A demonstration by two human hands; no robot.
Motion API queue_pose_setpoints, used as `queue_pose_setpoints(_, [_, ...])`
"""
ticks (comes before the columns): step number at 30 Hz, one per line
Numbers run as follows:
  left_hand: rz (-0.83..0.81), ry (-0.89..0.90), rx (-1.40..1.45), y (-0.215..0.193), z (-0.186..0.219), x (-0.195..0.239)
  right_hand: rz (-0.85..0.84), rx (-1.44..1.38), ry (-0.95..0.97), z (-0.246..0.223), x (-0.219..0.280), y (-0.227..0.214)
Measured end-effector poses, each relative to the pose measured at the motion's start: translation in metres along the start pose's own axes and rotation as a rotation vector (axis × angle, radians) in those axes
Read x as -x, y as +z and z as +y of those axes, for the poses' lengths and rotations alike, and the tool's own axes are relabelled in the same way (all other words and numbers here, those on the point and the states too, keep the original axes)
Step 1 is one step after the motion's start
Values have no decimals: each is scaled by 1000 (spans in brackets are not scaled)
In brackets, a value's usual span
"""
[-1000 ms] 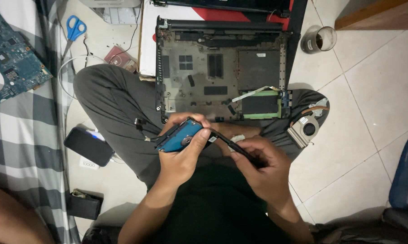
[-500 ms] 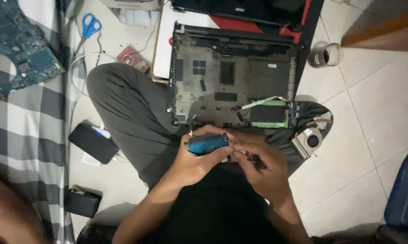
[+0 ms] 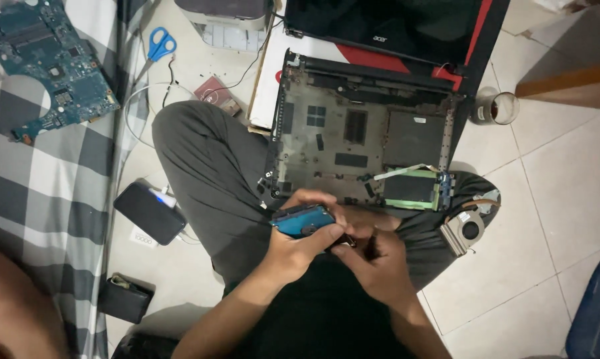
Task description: The person sits on the floor and uses a screwdriver to remove screws from a hard drive. They then use a white cloth to wipe the top and bottom surfaces of the hard drive.
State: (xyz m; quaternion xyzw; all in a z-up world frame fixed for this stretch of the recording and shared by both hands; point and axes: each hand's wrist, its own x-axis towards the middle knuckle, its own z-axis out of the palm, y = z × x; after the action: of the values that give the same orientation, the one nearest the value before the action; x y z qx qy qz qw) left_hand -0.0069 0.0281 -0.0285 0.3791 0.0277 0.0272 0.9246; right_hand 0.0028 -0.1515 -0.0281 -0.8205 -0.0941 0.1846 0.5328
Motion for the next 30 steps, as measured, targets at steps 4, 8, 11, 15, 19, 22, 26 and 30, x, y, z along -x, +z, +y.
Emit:
queue_pose_setpoints(4, [-74, 41, 73, 0, 2, -4, 47, -58, -60, -6, 2, 3])
queue_pose_setpoints(8, [-124, 59, 130, 1, 7, -4, -7, -54, -170, -31, -1, -1])
queue_pose_setpoints(11, [-168, 96, 121, 6, 14, -8, -20, -20, -161, -33, 5, -3])
queue_pose_setpoints(15, [-239, 145, 104, 7, 18, -8, -57, 9, -174, -39, 10, -8])
queue_pose_setpoints(19, [-239, 114, 132, 7, 19, -4, -62, 57, -212, -48, 16, -12])
queue_pose_setpoints(22, [-258, 137, 100, 8, 20, -4, -61, 47, -219, -50, 19, -14])
queue_pose_setpoints(26, [-275, 170, 95, 12, 20, -5, -60, 22, -219, -52, 23, -15])
queue_pose_setpoints(30, [-295, 207, 145, 17, 23, -6, -57, 67, -268, -50, 27, -17])
